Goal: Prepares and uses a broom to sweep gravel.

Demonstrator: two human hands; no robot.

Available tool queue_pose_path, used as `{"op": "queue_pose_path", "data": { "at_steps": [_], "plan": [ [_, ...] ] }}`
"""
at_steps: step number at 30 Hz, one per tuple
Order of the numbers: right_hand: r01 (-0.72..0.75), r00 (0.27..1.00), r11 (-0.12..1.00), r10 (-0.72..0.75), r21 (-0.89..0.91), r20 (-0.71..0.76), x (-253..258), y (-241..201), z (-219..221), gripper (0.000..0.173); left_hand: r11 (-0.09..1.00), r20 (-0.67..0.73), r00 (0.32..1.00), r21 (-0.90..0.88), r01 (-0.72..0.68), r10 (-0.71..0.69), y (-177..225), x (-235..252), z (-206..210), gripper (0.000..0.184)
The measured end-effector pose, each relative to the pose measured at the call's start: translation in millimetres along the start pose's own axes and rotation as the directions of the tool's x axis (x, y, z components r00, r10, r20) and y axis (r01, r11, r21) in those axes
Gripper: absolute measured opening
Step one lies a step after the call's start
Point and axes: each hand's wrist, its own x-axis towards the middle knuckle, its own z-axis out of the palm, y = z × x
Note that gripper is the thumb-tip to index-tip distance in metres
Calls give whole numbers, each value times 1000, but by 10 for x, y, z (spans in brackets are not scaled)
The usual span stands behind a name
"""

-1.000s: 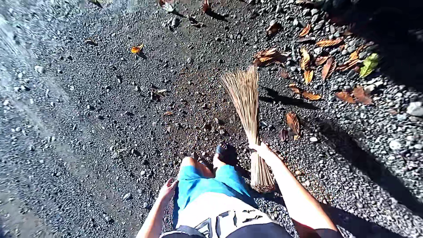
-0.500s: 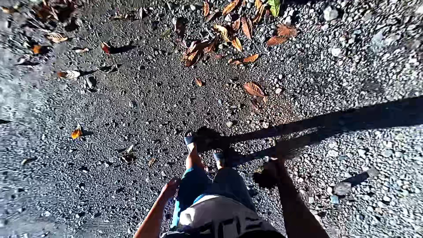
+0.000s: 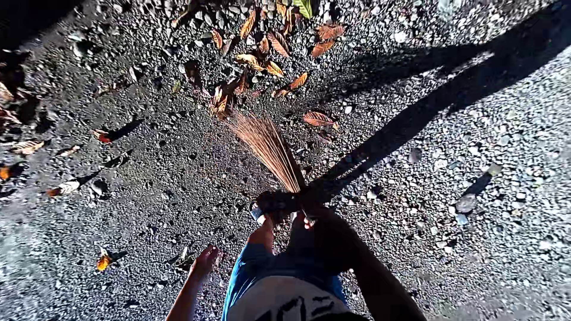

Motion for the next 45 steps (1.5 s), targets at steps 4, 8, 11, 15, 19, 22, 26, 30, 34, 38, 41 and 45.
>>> {"op": "queue_pose_path", "data": {
  "at_steps": [4, 8, 11, 15, 19, 22, 26, 30, 34, 38, 41, 45],
  "plan": [
    [-69, 895, 993, 104, 95, -433, -123, -156, -984, 51, 999, 0, 999, -25, 47, -47, 161, 62, -27, 54],
    [44, 847, 982, 59, 182, -528, 446, -512, -1589, 26, 997, -38, 997, -26, 69, -70, 489, -10, 34, 53],
    [-31, 932, 998, 50, 60, -359, 958, -957, -1466, 28, 996, -76, 994, -16, 83, -84, 999, -27, 143, 53],
    [-135, 991, 983, 134, -127, -15, 900, -1273, -1196, 42, 982, 24, 999, 185, 20, -25, 1834, 89, 231, 54],
    [-153, 983, 959, 172, -239, 58, 220, -1698, -1598, 82, 999, -15, 999, -9, -52, 52, 2823, 150, 417, 51],
    [-217, 968, 967, 195, -134, -157, -142, -1803, -2070, 88, 999, 32, 998, -11, -48, 48, 3102, 196, 527, 50],
    [-157, 901, 986, 167, 57, -401, 145, -1835, -2428, 49, 992, 64, 998, 125, -22, 14, 3046, 204, 565, 52],
    [-154, 972, 985, 165, 73, -168, 754, -1985, -1825, 23, 993, 22, 1000, 114, 18, -20, 2911, 106, 489, 53],
    [-130, 948, 988, 98, 86, 304, 1169, -2135, -1009, 21, 997, -5, 1000, 76, -2, 2, 2803, 111, 400, 54],
    [-47, 941, 999, 38, 18, 335, 989, -2496, -908, 37, 998, -13, 1000, 56, -2, 3, 2814, 165, 253, 55],
    [-8, 986, 999, 2, 41, 164, 712, -2817, -1228, 66, 999, -6, 1000, 41, 5, -5, 2862, 331, 175, 56],
    [-77, 953, 997, 76, 9, -293, 748, -3188, -1748, 51, 998, 59, 998, 49, 26, -29, 2997, 594, 35, 53]
  ]
}}
